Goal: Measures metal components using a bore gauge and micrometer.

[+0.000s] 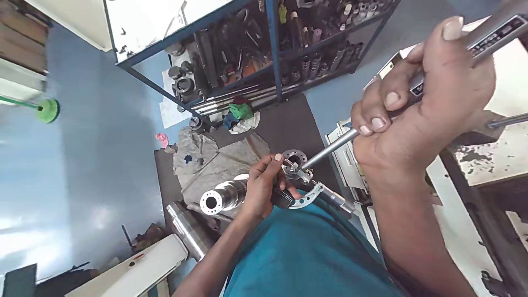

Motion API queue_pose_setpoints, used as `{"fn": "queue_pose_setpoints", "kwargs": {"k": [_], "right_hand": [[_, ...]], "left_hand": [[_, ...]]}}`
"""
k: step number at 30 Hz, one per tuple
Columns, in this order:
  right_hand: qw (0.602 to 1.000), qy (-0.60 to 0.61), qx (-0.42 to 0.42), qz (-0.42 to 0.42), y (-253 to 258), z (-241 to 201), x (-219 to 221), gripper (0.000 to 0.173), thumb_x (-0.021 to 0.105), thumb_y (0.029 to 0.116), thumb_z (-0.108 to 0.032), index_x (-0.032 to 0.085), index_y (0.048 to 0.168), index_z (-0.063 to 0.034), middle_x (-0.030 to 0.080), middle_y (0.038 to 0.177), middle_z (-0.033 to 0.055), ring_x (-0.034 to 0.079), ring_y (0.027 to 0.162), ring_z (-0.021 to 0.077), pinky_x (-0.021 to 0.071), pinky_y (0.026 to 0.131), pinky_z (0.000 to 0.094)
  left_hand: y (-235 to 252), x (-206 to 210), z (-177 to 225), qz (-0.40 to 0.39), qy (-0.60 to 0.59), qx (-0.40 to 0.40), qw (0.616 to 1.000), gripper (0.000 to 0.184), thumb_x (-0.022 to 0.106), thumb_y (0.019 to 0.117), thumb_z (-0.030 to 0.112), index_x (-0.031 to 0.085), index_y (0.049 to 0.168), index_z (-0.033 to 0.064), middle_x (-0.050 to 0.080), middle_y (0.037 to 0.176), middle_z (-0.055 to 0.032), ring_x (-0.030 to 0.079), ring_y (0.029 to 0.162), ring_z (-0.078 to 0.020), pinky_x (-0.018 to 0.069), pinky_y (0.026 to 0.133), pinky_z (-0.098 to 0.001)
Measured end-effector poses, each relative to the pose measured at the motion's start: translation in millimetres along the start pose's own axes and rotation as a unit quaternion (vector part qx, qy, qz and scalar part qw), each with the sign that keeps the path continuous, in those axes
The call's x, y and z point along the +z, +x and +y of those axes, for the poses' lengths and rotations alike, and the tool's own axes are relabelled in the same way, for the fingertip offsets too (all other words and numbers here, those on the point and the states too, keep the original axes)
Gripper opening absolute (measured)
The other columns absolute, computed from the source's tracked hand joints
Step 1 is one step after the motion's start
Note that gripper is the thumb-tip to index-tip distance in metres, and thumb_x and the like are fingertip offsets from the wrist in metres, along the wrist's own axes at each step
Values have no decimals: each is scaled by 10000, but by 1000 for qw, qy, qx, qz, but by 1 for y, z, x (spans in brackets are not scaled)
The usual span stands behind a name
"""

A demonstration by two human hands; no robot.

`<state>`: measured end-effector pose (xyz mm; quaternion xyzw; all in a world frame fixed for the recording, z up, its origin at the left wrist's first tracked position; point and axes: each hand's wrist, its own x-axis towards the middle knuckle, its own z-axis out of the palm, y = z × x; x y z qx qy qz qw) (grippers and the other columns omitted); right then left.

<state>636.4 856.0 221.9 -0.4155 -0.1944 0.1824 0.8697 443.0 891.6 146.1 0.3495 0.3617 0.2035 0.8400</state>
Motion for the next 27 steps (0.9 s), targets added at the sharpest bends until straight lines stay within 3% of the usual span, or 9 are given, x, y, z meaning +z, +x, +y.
{"fn": "queue_pose_setpoints", "kwargs": {"k": [27], "right_hand": [[999, -26, -16, 8, -2, 8, 2, 207, 361, 1113, -136, 449, 928, -110, 386, 544, -43, 365, 355, 77, 383, 321, 229]], "left_hand": [[8, -2, 9, -2, 33, 1, 999, 226, 405, 1109, 146, 565, 1021, 13, 544, 565, -51, 650, 489, -214, 643, 559, -424]]}}
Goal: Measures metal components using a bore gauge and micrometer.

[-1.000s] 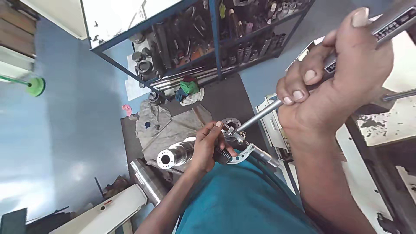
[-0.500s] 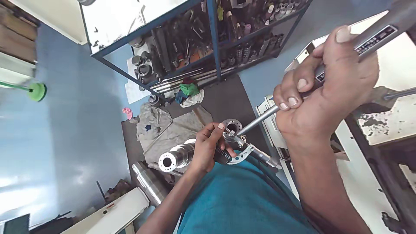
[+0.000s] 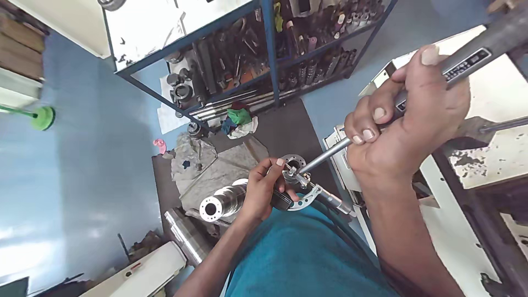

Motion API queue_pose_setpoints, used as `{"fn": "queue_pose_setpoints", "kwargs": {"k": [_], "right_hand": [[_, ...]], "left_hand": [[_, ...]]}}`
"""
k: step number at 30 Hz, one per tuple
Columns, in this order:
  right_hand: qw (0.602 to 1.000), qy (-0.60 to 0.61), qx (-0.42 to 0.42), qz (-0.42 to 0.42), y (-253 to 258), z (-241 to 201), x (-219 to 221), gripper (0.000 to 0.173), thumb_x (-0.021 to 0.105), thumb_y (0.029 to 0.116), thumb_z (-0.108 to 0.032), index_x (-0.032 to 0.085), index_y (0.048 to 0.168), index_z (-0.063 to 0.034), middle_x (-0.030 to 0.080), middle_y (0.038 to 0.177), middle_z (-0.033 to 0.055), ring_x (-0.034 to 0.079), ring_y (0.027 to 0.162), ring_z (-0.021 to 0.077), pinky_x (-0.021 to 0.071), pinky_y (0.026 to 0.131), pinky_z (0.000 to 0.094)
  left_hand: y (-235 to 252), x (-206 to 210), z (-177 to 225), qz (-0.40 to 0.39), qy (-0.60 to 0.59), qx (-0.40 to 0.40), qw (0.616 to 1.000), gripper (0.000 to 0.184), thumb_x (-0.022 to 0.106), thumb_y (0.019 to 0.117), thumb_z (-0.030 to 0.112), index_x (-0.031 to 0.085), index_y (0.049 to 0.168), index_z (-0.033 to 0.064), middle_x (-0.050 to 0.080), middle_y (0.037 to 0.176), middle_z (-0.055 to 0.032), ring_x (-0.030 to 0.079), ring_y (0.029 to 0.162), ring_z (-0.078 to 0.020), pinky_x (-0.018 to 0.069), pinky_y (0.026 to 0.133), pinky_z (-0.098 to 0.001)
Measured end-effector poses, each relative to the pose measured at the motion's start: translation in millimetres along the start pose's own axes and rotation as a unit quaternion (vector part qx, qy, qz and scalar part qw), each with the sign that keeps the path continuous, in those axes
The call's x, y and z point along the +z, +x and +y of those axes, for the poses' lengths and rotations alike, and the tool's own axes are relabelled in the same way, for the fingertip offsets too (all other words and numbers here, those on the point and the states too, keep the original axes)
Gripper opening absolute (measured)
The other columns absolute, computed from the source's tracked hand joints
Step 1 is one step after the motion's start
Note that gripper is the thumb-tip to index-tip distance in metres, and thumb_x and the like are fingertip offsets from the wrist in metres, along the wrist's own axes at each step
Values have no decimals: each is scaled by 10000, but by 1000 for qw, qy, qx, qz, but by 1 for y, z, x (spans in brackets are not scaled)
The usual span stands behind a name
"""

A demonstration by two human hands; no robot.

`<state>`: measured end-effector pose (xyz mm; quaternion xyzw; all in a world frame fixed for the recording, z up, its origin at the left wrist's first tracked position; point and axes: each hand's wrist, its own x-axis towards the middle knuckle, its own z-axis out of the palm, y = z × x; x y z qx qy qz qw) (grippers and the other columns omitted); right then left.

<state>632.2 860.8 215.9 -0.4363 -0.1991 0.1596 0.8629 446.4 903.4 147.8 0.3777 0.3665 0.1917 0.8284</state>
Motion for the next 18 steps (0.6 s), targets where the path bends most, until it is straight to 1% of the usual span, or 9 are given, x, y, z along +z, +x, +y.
{"fn": "queue_pose_setpoints", "kwargs": {"k": [10, 18], "right_hand": [[1000, 9, 9, -13, 0, -1, -2, 197, 383, 1112, -134, 457, 931, -113, 397, 537, -44, 378, 359, 74, 388, 330, 226], [1000, 2, 3, -21, -2, -3, -2, 193, 383, 1113, -142, 464, 941, -114, 401, 548, -45, 372, 367, 72, 381, 333, 223]], "left_hand": [[2, 1, -1, -8, 8, -1, 1000, 209, 432, 1097, 118, 564, 973, 13, 540, 554, -45, 642, 481, -202, 640, 554, -413], [2, 2, -1, -12, 17, 9, 1000, 167, 458, 1089, 105, 566, 1011, 3, 542, 559, -57, 644, 480, -204, 642, 552, -411]]}}
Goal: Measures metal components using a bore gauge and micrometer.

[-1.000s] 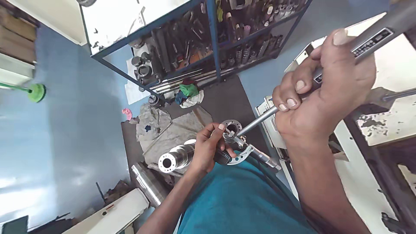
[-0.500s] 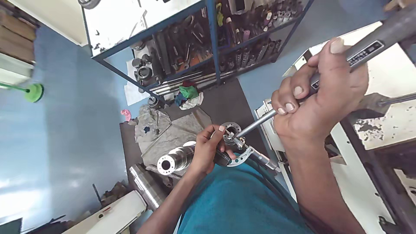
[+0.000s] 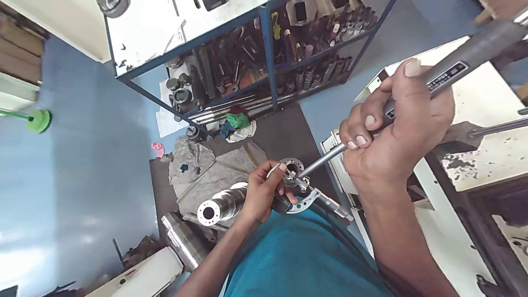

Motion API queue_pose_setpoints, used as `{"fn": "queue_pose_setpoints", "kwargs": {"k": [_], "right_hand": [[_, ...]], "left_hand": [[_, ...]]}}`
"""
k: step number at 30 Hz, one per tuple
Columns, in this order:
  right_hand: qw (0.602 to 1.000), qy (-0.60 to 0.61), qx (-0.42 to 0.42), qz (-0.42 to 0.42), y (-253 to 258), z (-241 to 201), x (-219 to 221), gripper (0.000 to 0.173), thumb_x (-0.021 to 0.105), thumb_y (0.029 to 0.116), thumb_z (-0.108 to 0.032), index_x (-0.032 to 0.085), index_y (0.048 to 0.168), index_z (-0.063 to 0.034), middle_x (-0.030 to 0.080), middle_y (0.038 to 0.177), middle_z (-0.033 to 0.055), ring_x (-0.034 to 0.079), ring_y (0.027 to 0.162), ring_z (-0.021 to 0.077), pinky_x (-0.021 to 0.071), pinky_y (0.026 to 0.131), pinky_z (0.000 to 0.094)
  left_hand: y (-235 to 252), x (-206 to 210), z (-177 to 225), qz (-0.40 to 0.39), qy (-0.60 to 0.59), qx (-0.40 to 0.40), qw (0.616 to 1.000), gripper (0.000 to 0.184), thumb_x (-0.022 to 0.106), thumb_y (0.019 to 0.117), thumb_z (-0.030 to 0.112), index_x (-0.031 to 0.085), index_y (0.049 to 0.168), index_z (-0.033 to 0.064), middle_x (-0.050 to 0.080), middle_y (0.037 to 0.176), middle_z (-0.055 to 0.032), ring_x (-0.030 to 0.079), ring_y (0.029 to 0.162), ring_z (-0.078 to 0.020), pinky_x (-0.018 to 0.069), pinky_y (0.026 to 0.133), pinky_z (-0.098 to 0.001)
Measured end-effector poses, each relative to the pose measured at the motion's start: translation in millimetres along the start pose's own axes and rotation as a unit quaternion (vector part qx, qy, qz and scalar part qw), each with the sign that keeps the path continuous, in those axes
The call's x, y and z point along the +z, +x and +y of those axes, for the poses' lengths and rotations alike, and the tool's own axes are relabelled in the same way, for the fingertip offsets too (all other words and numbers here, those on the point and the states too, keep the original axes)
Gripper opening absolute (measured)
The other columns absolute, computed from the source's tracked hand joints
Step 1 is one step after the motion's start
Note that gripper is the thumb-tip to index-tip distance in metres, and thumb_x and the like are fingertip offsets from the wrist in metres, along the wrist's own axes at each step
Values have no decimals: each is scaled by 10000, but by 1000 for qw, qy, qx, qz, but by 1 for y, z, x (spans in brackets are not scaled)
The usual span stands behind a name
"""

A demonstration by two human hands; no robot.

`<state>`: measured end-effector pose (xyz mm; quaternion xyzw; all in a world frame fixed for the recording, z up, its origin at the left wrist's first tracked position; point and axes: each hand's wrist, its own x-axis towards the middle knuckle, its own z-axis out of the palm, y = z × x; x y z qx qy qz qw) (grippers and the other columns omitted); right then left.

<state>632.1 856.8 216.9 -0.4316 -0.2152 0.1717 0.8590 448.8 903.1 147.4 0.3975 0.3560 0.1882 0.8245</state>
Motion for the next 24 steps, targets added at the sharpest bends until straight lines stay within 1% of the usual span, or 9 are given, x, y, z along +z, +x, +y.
{"fn": "queue_pose_setpoints", "kwargs": {"k": [7, 10, 14, 18, 24], "right_hand": [[1000, -7, -8, -4, -1, -1, 1, 194, 389, 1111, -143, 475, 941, -107, 402, 546, -46, 376, 366, 72, 385, 334, 224], [1000, -13, 2, -11, -2, -2, 0, 183, 395, 1111, -158, 472, 950, -122, 400, 557, -48, 378, 373, 64, 392, 339, 212], [1000, -10, -7, -8, 0, -1, 2, 164, 416, 1100, -124, 469, 945, -112, 407, 548, -47, 386, 375, 69, 387, 340, 219], [1000, -9, 0, -6, -1, -1, 4, 150, 424, 1099, -124, 474, 959, -108, 400, 555, -46, 378, 375, 69, 382, 339, 217], [1000, -6, 2, -2, -3, 1, 2, 164, 414, 1102, -132, 477, 952, -111, 403, 550, -49, 375, 369, 66, 381, 335, 218]], "left_hand": [[1, 1, -2, -1, 0, 14, 1000, 146, 473, 1081, 88, 574, 1024, 0, 559, 566, -70, 645, 477, -206, 641, 546, -416], [0, 0, -2, -1, 4, 16, 1000, 156, 482, 1081, 99, 582, 1013, 1, 563, 571, -71, 648, 482, -211, 643, 556, -425], [0, 1, -3, 0, 5, 18, 1000, 151, 484, 1080, 95, 579, 1016, -3, 578, 580, -86, 653, 482, -218, 643, 547, -421], [-1, 1, -4, 1, 5, 24, 1000, 151, 484, 1078, 84, 580, 995, 2, 575, 577, -71, 650, 478, -204, 643, 543, -411], [-2, 0, -5, 5, 4, 22, 1000, 154, 473, 1082, 83, 577, 1002, 2, 567, 566, -64, 652, 475, -205, 642, 536, -407]]}}
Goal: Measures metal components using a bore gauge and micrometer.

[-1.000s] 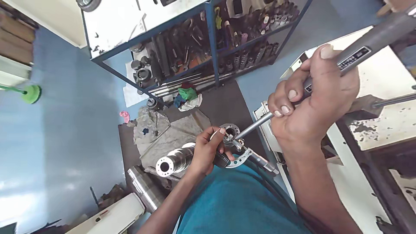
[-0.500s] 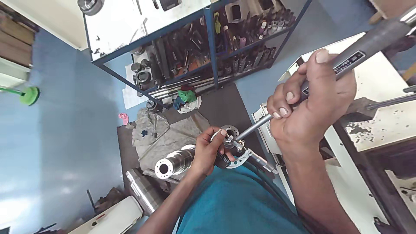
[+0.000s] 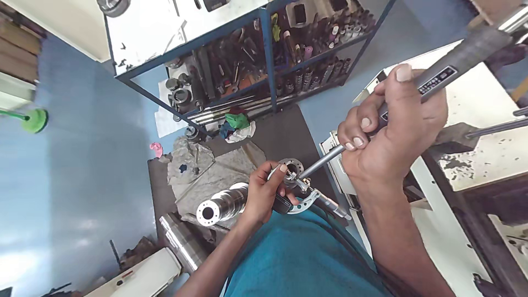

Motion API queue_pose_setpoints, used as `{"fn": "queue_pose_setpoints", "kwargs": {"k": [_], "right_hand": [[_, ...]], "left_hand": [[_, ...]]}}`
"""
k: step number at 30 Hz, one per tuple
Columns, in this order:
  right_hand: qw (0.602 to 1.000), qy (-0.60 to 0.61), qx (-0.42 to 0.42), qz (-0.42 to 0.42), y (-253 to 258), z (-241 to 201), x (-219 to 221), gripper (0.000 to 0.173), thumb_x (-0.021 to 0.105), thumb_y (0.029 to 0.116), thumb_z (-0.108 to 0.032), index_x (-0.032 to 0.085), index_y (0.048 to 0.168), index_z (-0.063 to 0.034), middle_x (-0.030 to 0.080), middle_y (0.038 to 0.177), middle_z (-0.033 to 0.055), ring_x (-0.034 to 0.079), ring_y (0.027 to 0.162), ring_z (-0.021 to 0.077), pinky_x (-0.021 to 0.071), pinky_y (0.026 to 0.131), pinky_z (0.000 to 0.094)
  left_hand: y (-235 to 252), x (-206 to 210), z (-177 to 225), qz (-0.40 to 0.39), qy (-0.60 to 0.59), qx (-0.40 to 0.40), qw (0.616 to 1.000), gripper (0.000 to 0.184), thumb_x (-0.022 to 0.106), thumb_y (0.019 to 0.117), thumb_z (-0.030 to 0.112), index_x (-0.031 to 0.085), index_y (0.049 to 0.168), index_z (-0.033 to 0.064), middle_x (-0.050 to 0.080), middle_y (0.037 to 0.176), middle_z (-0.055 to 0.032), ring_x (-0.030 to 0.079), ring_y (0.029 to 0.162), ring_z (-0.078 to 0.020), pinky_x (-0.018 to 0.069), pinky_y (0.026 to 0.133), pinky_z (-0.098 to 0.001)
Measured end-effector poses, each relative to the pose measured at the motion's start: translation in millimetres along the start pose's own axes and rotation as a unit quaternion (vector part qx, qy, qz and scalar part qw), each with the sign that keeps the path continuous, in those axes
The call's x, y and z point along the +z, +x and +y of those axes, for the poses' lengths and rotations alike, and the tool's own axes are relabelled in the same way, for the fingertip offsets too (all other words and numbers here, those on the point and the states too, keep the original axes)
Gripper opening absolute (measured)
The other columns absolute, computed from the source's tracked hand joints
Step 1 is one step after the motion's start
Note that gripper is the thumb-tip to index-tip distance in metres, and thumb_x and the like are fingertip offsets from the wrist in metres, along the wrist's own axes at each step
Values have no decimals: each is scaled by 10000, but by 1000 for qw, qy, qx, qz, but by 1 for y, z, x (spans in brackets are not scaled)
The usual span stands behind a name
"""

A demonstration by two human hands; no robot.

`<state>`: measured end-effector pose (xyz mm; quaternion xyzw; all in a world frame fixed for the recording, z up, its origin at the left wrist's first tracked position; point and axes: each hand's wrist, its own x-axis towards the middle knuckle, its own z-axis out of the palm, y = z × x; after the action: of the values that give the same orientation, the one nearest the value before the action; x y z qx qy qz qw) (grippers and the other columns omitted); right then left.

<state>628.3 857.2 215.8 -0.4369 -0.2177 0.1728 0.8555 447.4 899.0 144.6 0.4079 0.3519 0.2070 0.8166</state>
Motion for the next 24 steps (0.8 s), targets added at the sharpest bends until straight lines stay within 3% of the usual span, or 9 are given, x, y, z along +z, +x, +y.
{"fn": "queue_pose_setpoints", "kwargs": {"k": [24], "right_hand": [[1000, -8, 3, -3, -2, 1, 1, 182, 402, 1106, -134, 479, 943, -110, 404, 553, -49, 378, 372, 66, 383, 335, 215]], "left_hand": [[0, -8, -5, -12, -6, 5, 1000, 149, 486, 1075, 78, 604, 1080, -12, 562, 553, -70, 653, 482, -210, 644, 559, -422]]}}
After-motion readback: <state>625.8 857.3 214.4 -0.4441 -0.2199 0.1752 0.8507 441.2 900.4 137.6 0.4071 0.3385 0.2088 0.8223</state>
